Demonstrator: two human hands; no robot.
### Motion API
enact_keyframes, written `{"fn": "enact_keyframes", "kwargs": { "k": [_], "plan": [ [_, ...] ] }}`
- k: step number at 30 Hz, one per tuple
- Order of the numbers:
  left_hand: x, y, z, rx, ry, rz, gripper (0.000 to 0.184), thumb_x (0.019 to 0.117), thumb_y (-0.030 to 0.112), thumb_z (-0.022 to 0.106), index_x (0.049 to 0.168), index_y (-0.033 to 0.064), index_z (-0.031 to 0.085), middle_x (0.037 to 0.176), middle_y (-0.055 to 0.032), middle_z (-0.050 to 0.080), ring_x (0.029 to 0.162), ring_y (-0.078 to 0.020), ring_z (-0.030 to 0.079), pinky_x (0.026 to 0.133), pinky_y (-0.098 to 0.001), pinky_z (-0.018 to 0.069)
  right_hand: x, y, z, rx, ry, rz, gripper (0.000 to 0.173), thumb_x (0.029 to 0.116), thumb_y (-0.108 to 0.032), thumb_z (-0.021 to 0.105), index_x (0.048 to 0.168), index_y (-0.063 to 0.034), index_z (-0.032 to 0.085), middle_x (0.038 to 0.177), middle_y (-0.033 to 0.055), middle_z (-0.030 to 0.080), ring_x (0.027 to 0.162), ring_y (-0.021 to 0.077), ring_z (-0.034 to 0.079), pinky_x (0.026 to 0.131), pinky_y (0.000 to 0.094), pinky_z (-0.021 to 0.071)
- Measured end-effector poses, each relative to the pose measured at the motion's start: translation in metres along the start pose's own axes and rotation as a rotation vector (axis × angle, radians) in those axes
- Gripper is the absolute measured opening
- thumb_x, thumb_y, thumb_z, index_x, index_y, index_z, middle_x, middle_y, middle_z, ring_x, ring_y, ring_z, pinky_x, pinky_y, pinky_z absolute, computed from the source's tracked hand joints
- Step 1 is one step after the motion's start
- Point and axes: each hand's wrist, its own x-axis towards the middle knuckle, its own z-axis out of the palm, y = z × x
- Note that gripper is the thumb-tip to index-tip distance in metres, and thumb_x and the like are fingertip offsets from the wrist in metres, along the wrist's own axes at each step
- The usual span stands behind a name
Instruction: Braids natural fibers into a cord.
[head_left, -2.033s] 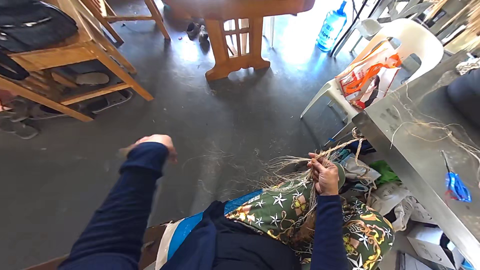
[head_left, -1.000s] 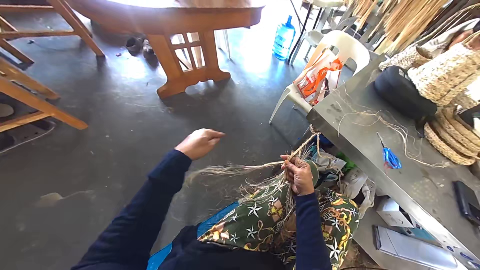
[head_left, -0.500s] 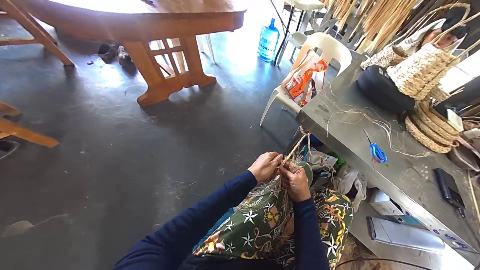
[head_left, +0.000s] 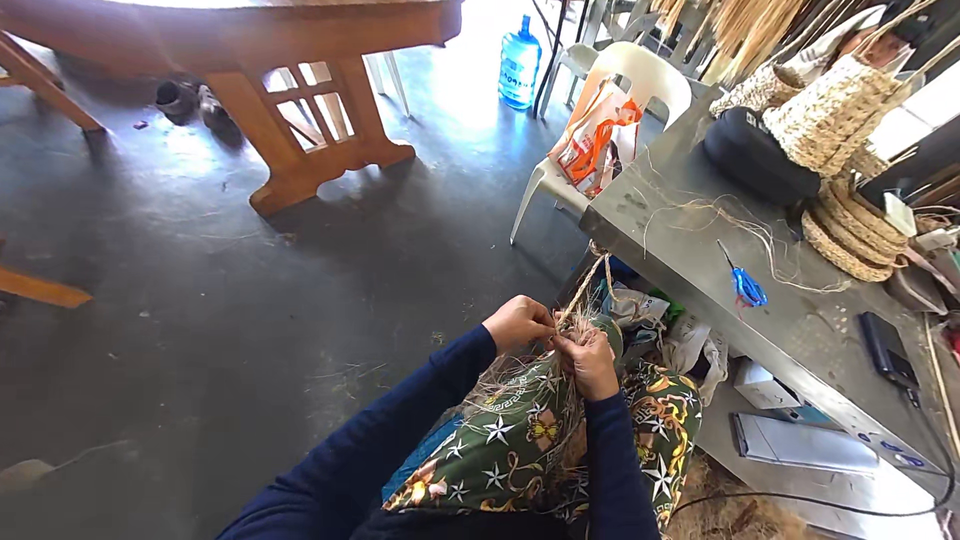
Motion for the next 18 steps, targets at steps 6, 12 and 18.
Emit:
{"fn": "enact_keyframes", "kwargs": {
  "k": [6, 12, 18],
  "plan": [
    [0.009, -0.002, -0.005, 0.257, -0.073, 0.162, 0.012, 0.0977, 0.008, 0.068, 0.097, -0.0027, 0.072, 0.091, -0.0116, 0.07, 0.087, -0.0185, 0.065, 0.084, -0.041, 0.0524, -0.001, -0.002, -0.007, -0.109, 0.025, 0.052, 0.025, 0.0928, 0.008, 0.065, 0.118, 0.008, 0.061, 0.073, 0.0057, 0.067, 0.047, 0.003, 0.045, 0.043, 0.02, 0.037],
    [0.009, -0.005, 0.004, 0.126, -0.091, 0.066, 0.016, 0.1037, 0.008, 0.059, 0.102, -0.0061, 0.066, 0.091, -0.0124, 0.068, 0.08, -0.0137, 0.068, 0.08, -0.0323, 0.058, -0.006, -0.004, -0.01, -0.214, 0.042, 0.021, 0.03, 0.0906, 0.013, 0.063, 0.12, 0.0095, 0.061, 0.079, 0.0073, 0.07, 0.06, 0.0063, 0.061, 0.055, 0.0217, 0.0493],
    [0.006, -0.012, 0.009, 0.068, -0.018, 0.128, 0.012, 0.1002, 0.007, 0.064, 0.097, -0.005, 0.067, 0.081, -0.0075, 0.064, 0.071, -0.0098, 0.06, 0.072, -0.0286, 0.0521, -0.007, -0.001, -0.01, -0.269, 0.103, -0.008, 0.013, 0.0907, 0.009, 0.067, 0.102, 0.0072, 0.072, 0.086, 0.0096, 0.074, 0.073, 0.007, 0.067, 0.07, 0.0236, 0.0555]
  ]
}}
